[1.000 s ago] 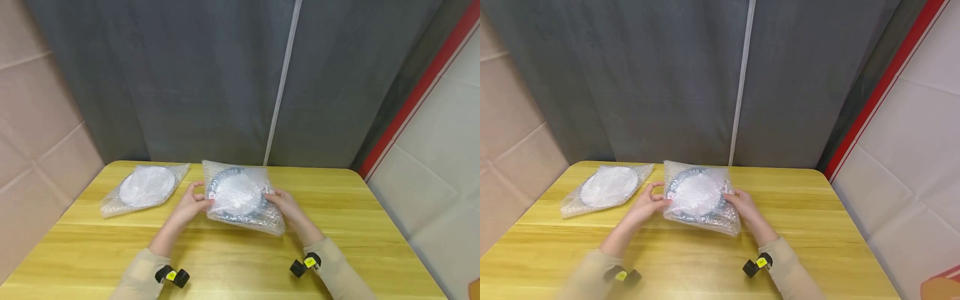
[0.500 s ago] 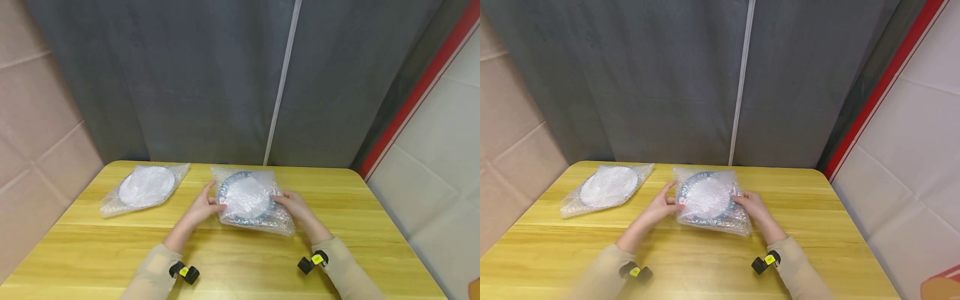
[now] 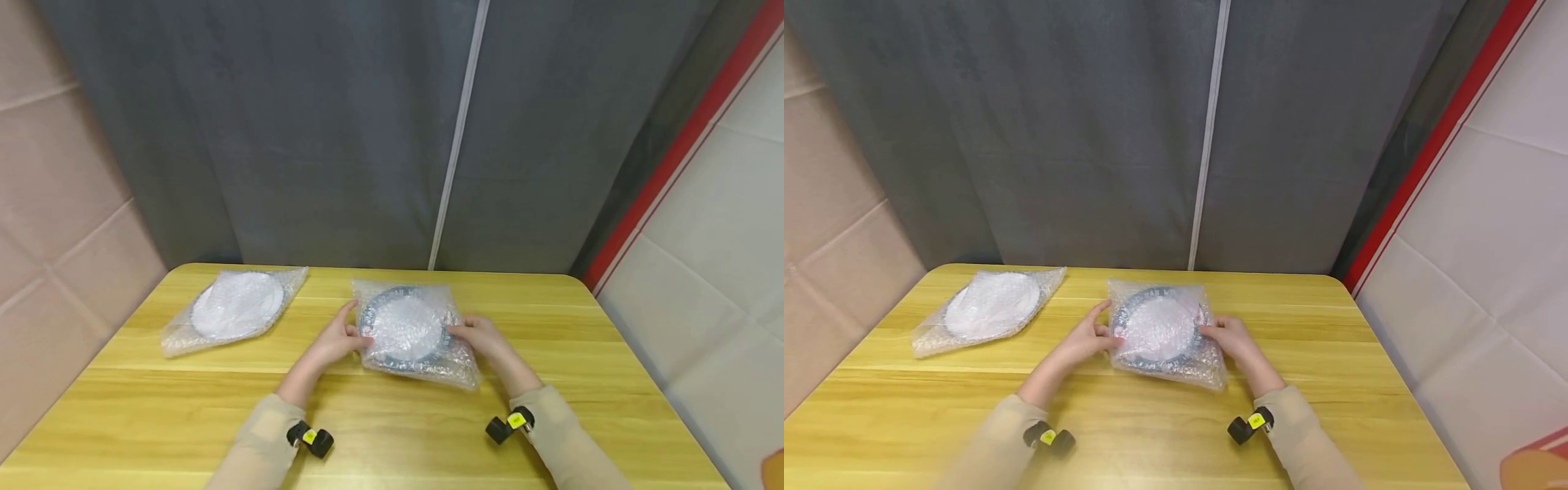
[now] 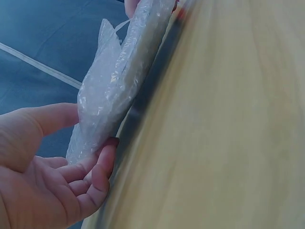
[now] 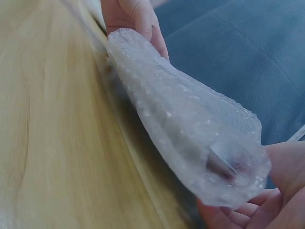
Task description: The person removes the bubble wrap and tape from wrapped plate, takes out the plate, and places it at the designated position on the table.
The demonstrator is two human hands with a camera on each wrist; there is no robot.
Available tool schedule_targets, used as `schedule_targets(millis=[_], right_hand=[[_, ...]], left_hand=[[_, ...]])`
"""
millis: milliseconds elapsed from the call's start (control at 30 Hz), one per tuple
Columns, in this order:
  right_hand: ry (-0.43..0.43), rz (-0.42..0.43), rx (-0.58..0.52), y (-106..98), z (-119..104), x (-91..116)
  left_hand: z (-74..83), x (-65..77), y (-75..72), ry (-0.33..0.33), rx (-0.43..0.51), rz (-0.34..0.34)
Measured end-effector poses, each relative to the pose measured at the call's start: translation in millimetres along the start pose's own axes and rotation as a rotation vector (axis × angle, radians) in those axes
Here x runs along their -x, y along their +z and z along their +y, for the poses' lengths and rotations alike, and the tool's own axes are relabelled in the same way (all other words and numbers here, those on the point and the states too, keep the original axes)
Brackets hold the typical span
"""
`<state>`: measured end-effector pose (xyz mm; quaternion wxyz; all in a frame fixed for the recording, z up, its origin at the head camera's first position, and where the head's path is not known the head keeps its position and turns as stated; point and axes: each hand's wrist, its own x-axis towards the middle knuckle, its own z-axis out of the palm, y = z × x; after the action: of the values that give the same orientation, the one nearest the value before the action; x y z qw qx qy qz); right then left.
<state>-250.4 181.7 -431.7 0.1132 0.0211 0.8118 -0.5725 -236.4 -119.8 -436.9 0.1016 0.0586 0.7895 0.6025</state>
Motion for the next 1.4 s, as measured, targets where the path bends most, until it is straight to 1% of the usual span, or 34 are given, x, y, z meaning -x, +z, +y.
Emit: schedule_targets(millis=[167, 600, 900, 1233, 1367, 1400], right_hand=[[0.006, 0.000, 0.031, 0, 3, 0], [0.018, -0.005, 0.066, 3, 8, -1], [0.016, 0.035, 0.122, 4, 10, -2], [-0.024, 0.070, 0.134, 6, 6, 0], [-0.042, 0.076, 0.147, 7, 6, 0], [-0.053, 0.078, 0.154, 7, 6, 0]], left_hand=[[-3.7, -2.9, 0.2, 0.011, -0.031, 0.000], [-9.5, -2.6, -1.9, -0.002, -0.037, 0.010], [-10.0, -3.0, -1.6, -0.007, -0.013, 0.022], [-10.2, -2.5, -2.1, -0.003, 0.005, 0.013], [-11.9, -2.8, -2.7, 0.006, 0.000, -0.007], [-8.3, -0.2, -3.1, 0.011, 0.001, -0.014]])
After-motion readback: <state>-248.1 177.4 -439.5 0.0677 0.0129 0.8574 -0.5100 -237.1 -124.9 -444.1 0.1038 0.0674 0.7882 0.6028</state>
